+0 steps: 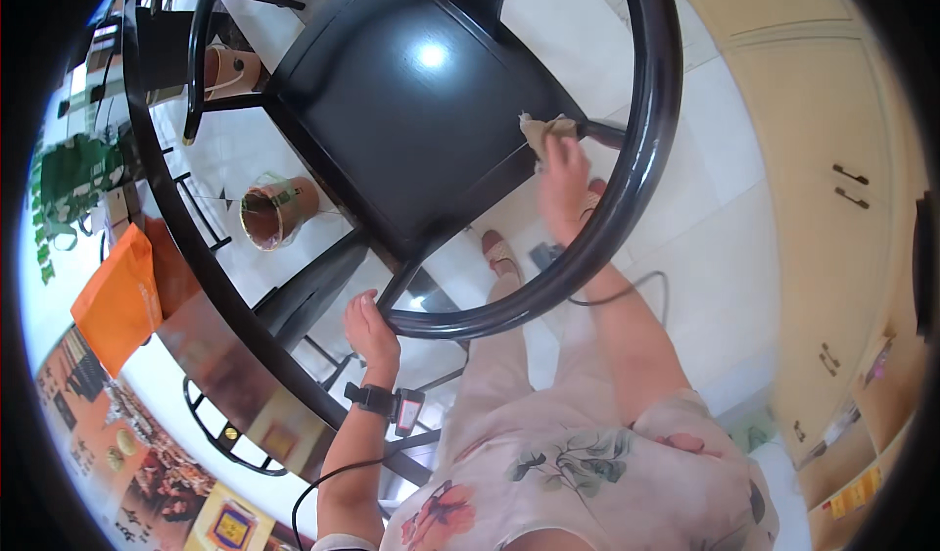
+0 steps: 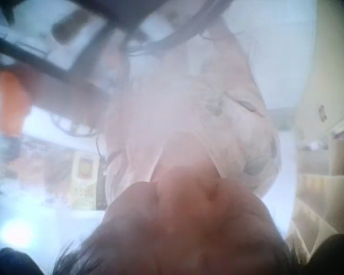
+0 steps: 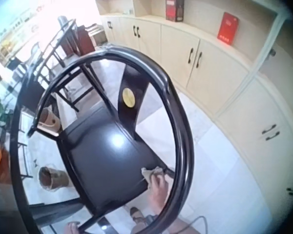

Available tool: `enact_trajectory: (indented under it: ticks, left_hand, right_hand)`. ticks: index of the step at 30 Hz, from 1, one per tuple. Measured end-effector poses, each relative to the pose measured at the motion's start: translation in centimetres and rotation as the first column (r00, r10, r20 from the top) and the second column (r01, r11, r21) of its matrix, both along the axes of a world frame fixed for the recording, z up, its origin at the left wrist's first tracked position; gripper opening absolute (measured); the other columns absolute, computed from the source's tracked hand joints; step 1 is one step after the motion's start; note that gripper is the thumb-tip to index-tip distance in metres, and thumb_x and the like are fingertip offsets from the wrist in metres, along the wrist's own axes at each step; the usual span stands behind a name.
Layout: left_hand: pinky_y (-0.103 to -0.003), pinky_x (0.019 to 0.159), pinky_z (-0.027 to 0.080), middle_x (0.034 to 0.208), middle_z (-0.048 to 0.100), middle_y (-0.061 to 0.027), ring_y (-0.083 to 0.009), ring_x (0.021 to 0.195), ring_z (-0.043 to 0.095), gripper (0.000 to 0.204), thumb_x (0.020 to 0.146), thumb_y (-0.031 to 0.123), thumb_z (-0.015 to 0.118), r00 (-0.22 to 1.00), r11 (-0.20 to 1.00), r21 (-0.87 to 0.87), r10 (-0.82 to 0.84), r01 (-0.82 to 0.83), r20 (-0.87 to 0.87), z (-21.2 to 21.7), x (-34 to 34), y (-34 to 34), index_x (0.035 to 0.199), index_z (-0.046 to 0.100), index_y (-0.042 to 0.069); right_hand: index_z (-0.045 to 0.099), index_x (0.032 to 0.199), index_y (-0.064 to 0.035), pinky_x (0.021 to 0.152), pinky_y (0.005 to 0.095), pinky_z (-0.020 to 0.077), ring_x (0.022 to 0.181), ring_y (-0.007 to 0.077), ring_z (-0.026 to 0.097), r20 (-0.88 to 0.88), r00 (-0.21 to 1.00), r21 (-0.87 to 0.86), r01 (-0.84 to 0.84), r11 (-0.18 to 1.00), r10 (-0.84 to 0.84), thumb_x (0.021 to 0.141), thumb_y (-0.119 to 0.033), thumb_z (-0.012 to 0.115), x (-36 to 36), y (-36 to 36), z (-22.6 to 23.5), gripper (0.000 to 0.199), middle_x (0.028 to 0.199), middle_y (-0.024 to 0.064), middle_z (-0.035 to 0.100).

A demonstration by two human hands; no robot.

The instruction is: Cleaning a table and a wooden chair using a cloth.

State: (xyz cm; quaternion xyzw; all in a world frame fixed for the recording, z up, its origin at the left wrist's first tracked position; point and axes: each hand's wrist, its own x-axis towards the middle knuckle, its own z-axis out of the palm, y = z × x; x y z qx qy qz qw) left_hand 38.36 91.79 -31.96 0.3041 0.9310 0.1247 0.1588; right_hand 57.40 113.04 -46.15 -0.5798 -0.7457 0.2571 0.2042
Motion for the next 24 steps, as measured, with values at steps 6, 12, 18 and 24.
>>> enact_trajectory:
  ticks: [6, 12, 18, 24]
  left_hand:
    - [-0.037, 0.084, 0.035, 0.093, 0.056, -0.0158, -0.0309, 0.092, 0.050, 0.039, 0.092, 0.025, 0.029, 0.998, 1.000, 0.022, 0.004, -0.005, 0.058, 0.8, 0.2, 0.3, 0.093, 0.058, -0.001]
    - [-0.038, 0.084, 0.036, 0.095, 0.056, -0.0163, -0.0320, 0.091, 0.050, 0.040, 0.093, 0.026, 0.028, 0.998, 0.999, 0.031, 0.032, -0.033, 0.049, 1.2, 0.4, 0.7, 0.096, 0.057, -0.001]
    - [-0.039, 0.083, 0.037, 0.096, 0.056, -0.0171, -0.0333, 0.092, 0.050, 0.037, 0.091, 0.024, 0.030, 0.995, 0.996, 0.060, -0.076, 0.072, 0.066, 0.2, -0.1, 0.5, 0.095, 0.057, -0.001]
    - [-0.040, 0.084, 0.037, 0.098, 0.055, -0.0192, -0.0349, 0.094, 0.051, 0.036, 0.092, 0.022, 0.030, 0.991, 0.993, 0.011, -0.114, 0.114, 0.069, 0.3, -1.4, -1.4, 0.098, 0.056, -0.002]
  right_hand:
    - [0.059, 0.105, -0.0043, 0.086, 0.0353, 0.0399, 0.094, 0.0263, 0.054, -0.713, 0.692, -0.390, -0.529, 0.754, 0.116, 0.075, 0.001, 0.046, -6.8, -16.7, -1.6, 0.034, 0.099, 0.0135, 0.057]
    - [0.046, 0.120, -0.0037, 0.082, 0.0283, 0.0440, 0.093, 0.0174, 0.055, -0.275, 0.608, -0.960, -0.212, 0.182, -0.744, 0.088, -0.014, 0.040, -11.5, -22.2, 0.2, 0.034, 0.104, 0.0075, 0.057]
    - [0.046, 0.122, -0.0053, 0.086, 0.0317, 0.0439, 0.097, 0.0185, 0.056, -0.582, 0.403, -0.751, -0.599, 0.277, -0.706, 0.086, -0.014, 0.047, -11.0, -21.3, 0.4, 0.037, 0.115, 0.0078, 0.055]
    - [0.049, 0.120, -0.0027, 0.092, 0.0312, 0.0404, 0.106, 0.0159, 0.052, 0.011, 0.246, -0.448, -0.865, -0.225, -0.969, 0.084, -0.016, 0.058, -2.6, -17.7, 11.7, 0.040, 0.119, 0.0065, 0.053]
